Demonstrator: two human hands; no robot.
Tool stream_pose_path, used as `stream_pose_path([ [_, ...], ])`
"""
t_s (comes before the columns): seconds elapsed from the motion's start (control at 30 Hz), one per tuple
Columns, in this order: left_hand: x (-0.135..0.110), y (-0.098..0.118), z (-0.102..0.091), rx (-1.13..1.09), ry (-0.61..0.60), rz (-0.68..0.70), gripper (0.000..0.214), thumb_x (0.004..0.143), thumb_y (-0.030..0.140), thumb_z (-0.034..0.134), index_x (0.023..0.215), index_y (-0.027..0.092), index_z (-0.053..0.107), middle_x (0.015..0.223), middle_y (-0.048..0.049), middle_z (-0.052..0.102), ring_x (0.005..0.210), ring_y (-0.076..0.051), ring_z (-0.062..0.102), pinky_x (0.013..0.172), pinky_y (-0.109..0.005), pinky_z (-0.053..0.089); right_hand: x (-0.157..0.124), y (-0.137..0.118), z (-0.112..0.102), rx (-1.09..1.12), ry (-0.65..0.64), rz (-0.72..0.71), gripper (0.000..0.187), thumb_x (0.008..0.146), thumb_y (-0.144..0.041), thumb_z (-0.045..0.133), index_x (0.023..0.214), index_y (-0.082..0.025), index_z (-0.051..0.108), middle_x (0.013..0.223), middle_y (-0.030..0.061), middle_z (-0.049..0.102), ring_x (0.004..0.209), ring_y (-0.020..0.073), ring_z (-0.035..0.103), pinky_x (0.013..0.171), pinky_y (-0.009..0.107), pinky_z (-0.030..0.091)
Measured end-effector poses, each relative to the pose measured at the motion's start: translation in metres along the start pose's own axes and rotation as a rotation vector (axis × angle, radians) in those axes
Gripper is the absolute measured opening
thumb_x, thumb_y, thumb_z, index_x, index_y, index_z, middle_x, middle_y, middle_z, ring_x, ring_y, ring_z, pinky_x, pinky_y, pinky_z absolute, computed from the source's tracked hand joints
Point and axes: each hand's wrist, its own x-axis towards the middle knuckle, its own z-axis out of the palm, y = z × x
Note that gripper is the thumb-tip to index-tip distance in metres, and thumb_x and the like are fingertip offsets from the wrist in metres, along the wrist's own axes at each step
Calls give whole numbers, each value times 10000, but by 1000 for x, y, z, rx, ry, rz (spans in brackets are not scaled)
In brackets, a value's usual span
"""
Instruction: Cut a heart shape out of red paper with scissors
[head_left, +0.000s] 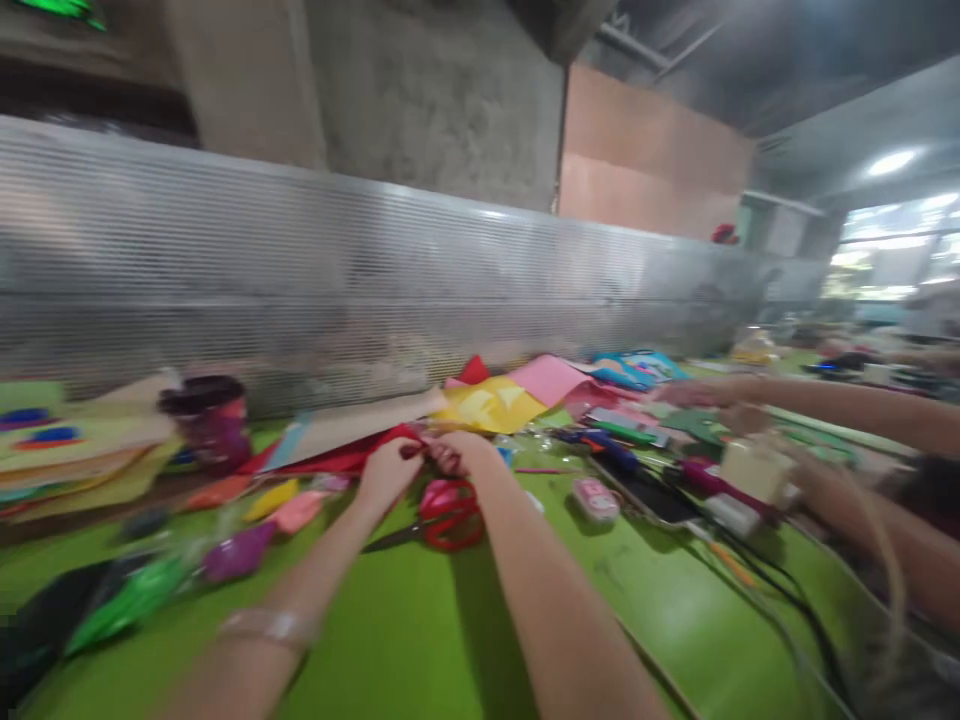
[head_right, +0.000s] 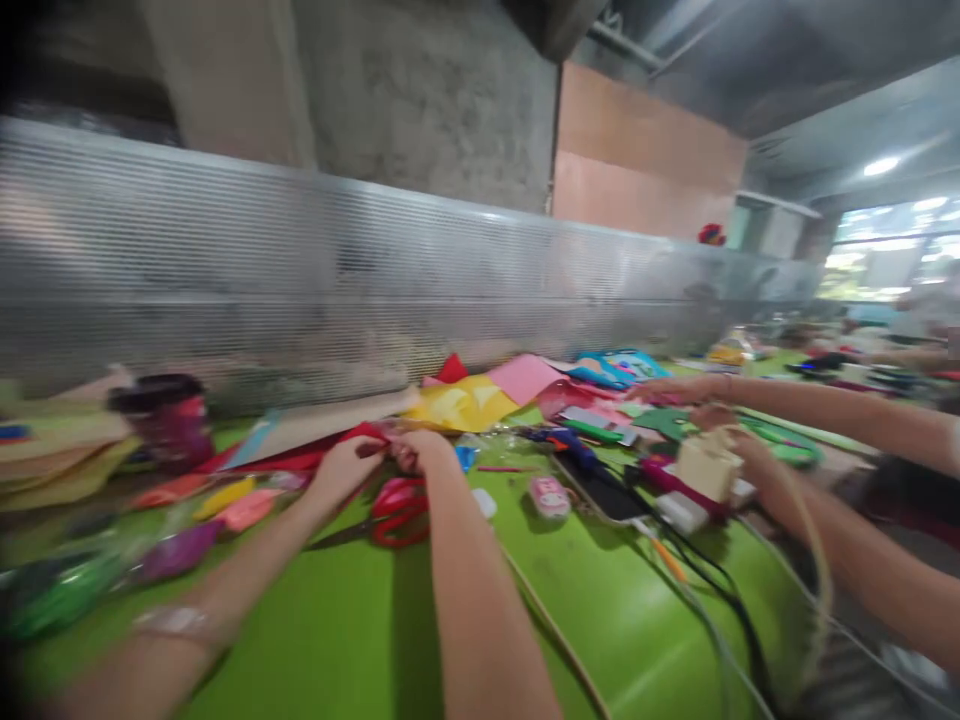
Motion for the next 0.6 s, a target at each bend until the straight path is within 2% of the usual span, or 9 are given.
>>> stream_pose_path([
  [0.07,3,-2,1,-10,7,-21,121,768,204,591,866,167,651,941,-54,679,905,-189,619,851,-306,455,17,3,-5,1,-29,69,308,882,-312,529,1144,-151,527,1119,76,563,924,182,583,766,378,509],
  [0.13,5,-2,2,-32,-8,-36,147,835,257,584,905,135,625,946,-52,654,892,-178,612,841,-376,471,27,5,-9,9,-43,114,308,881,-313,531,1138,-145,530,1108,77,566,912,179,586,756,369,511],
  [0.2,6,-1,1,-52,-21,-55,191,871,300,551,950,134,606,983,-57,629,894,-177,602,817,-388,487,32,7,-11,20,-49,150,297,884,-311,526,1132,-148,532,1092,71,572,891,171,589,740,359,515],
  [0.43,11,0,-2,-57,-71,-102,217,881,301,536,1022,144,585,1052,-70,597,909,-182,590,792,-380,500,43,9,-16,97,-80,205,240,894,-307,513,1062,-140,553,961,43,595,739,118,588,615,272,517],
  [0.6,10,2,-3,-47,-61,-97,225,879,308,540,1021,139,585,1051,-70,597,924,-190,586,804,-393,493,48,12,-18,145,-105,208,206,895,-290,515,1019,-132,558,878,20,592,650,88,566,537,224,493],
])
